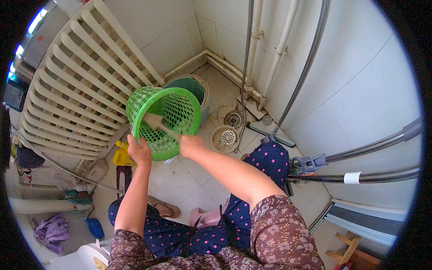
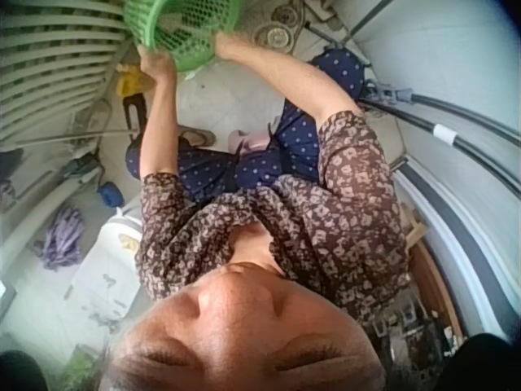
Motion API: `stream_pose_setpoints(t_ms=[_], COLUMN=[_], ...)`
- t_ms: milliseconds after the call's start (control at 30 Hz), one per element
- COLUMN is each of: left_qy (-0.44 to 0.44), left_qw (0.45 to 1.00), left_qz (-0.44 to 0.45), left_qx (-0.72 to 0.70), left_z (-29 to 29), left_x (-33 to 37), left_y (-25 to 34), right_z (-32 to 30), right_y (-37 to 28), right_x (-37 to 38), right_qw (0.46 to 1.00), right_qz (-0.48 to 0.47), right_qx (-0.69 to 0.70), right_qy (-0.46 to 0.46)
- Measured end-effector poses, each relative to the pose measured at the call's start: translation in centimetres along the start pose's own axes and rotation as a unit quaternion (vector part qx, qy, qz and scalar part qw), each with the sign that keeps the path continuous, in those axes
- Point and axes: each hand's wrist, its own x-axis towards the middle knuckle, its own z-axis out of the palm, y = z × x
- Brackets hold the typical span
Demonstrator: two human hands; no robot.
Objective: The person cleans a green plastic basket using a brush and water from a bucket, then applies a cleaning agent from a yellow bottle and continues scrubbing the basket.
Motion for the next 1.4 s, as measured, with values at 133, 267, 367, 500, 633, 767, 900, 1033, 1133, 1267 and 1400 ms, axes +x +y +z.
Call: stream_pose_setpoints(t_ms=[133,267,367,500,633,767,900,1033,1133,1267,1400], left_qy=[0.011,0.011,0.0,0.02,0.038,0.042,0.058,0.088,0.071,0.02,0.011], left_qw=[1.0,0.999,0.998,1.0,0.997,0.996,0.998,0.993,0.996,1.0,1.0], left_qz=[0.004,0.031,-0.055,-0.017,0.062,0.079,0.023,0.066,0.037,-0.006,0.001], left_qx=[0.0,-0.021,0.034,-0.003,-0.026,-0.022,-0.004,-0.032,-0.024,0.012,0.0], left_z=[-0.5,-0.9,-1.5,-2.1,-0.8,-0.1,0.3,0.0,-0.4,-0.4,0.2], left_x=[-0.1,0.4,0.7,0.6,1.1,1.5,1.5,1.6,1.5,1.2,1.2], left_y=[-0.8,-1.7,-2.0,-1.6,-0.3,0.8,1.4,0.9,0.4,0.3,0.6], right_z=[2.0,2.8,1.8,-3.4,-5.0,-1.4,2.0,2.3,-1.2,-7.8,-7.6], right_y=[-2.3,-0.7,1.6,5.5,6.3,3.8,1.4,1.9,4.6,8.0,6.7], right_x=[-0.2,-1.4,-2.3,-2.4,-3.2,-4.5,-4.5,-5.6,-5.9,-5.6,-6.3], right_qw=[0.769,0.589,0.952,0.986,0.944,0.999,0.844,0.826,0.983,0.967,0.967], right_qz=[0.063,0.092,-0.022,-0.042,-0.069,-0.012,0.057,0.067,-0.012,-0.047,-0.057], right_qx=[0.572,0.695,0.261,-0.153,-0.254,-0.037,0.473,0.493,0.146,-0.227,-0.224], right_qy=[-0.278,-0.402,-0.156,0.057,0.198,-0.008,-0.246,-0.265,-0.113,0.104,0.108])
